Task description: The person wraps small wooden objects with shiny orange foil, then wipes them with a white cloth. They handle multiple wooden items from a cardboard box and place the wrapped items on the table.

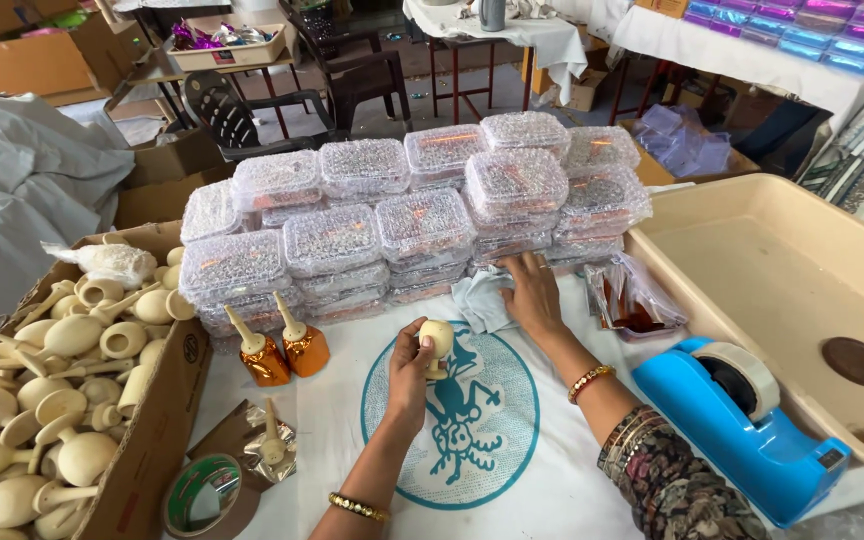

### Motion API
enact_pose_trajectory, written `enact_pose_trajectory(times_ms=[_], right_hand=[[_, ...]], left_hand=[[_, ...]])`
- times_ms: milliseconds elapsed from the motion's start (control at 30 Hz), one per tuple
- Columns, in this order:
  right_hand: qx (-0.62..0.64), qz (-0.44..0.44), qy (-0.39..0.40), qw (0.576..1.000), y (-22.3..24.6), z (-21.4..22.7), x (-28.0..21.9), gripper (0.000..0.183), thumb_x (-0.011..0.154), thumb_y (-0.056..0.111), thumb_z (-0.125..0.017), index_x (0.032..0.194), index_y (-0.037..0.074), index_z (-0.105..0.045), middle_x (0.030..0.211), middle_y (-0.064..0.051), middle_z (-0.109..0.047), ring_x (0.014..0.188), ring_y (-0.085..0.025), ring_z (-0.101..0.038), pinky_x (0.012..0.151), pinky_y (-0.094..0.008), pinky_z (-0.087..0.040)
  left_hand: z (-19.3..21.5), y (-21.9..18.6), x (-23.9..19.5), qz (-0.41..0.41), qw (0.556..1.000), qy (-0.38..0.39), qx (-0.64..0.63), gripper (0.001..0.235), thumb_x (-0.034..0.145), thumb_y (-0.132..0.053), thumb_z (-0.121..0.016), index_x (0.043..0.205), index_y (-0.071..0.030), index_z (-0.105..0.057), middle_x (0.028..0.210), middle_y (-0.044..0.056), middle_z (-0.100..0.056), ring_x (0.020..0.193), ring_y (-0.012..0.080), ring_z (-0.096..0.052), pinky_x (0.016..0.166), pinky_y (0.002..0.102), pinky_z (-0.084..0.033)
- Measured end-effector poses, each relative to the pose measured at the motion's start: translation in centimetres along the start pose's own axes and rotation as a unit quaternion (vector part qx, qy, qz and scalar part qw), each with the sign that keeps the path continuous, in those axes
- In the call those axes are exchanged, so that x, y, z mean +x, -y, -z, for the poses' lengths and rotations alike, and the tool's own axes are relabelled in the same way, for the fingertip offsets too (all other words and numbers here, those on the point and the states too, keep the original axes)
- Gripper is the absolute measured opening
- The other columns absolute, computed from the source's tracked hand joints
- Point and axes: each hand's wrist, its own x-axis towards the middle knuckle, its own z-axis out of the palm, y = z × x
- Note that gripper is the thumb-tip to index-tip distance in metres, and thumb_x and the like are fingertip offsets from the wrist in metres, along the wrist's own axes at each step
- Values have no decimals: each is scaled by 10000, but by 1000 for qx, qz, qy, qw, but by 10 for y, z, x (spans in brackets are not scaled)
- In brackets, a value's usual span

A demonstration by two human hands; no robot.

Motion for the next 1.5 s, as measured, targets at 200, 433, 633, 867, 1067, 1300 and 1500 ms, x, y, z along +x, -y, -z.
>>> enact_pose_trajectory(times_ms=[200, 433, 633, 867, 1067, 1300, 1500], right_hand=[[13, 123, 61, 991, 2, 10, -5, 189, 595, 19, -776, 761, 93, -725, 1195, -61, -643, 1199, -293, -553, 1037, -438, -452], [116, 140, 235, 955, 1, 23, -4, 342, 708, 341, -879, 821, 55, -730, 1357, -86, -611, 1288, -323, -491, 1043, -435, -434], [31, 65, 289, 955, -20, -18, -16, 303, 860, 246, -737, 1137, 124, -722, 1241, -48, -734, 1179, -247, -683, 1033, -368, -540], [461, -14, 47, 886, 91, -48, -59, 479, 1047, 245, -584, 1454, 26, -458, 1345, -161, -567, 1238, -284, -603, 1036, -393, -507], [596, -141, 192, 767, 100, -49, -62, 479, 1072, 390, -434, 1409, 60, -519, 1203, -99, -680, 1081, -185, -661, 953, -340, -532], [662, -277, 212, 663, 121, -27, -62, 402, 1028, 364, -474, 1320, 122, -606, 1129, -17, -697, 1003, -96, -655, 913, -268, -527], [632, -147, 187, 737, 109, -58, -78, 381, 1103, 338, -472, 1272, 53, -660, 983, -19, -667, 850, -96, -567, 776, -286, -495]], left_hand=[[1, 0, 1, -1, 1000, 3, -8, 422, 1012, -257, -568, 1404, -107, -523, 1185, 49, -653, 866, 131, -599, 789, 290, -530], [3, -1, 2, -8, 1000, 1, -21, 423, 1009, -260, -565, 1395, -91, -537, 1189, 69, -653, 874, 138, -596, 795, 297, -533], [8, 0, 2, -37, 999, -16, -19, 460, 1017, -252, -538, 1453, -115, -487, 1240, 43, -638, 1023, 136, -608, 893, 305, -543], [9, 17, 7, -71, 996, -11, -60, 497, 1041, -248, -495, 1518, -122, -439, 1258, 66, -619, 1020, 152, -572, 896, 316, -484], [-6, -10, -12, -92, 994, -52, -31, 504, 1016, -249, -586, 1481, -77, -495, 1216, 80, -652, 1018, 148, -607, 875, 316, -500], [9, -8, 1, -233, 969, -74, -32, 473, 955, -136, -668, 1404, -28, -566, 1276, 79, -673, 1113, 143, -655, 937, 283, -533], [8, -1, 1, -183, 977, -109, 25, 440, 969, -142, -722, 1359, -5, -573, 1054, 50, -666, 879, 98, -586, 734, 258, -486]])
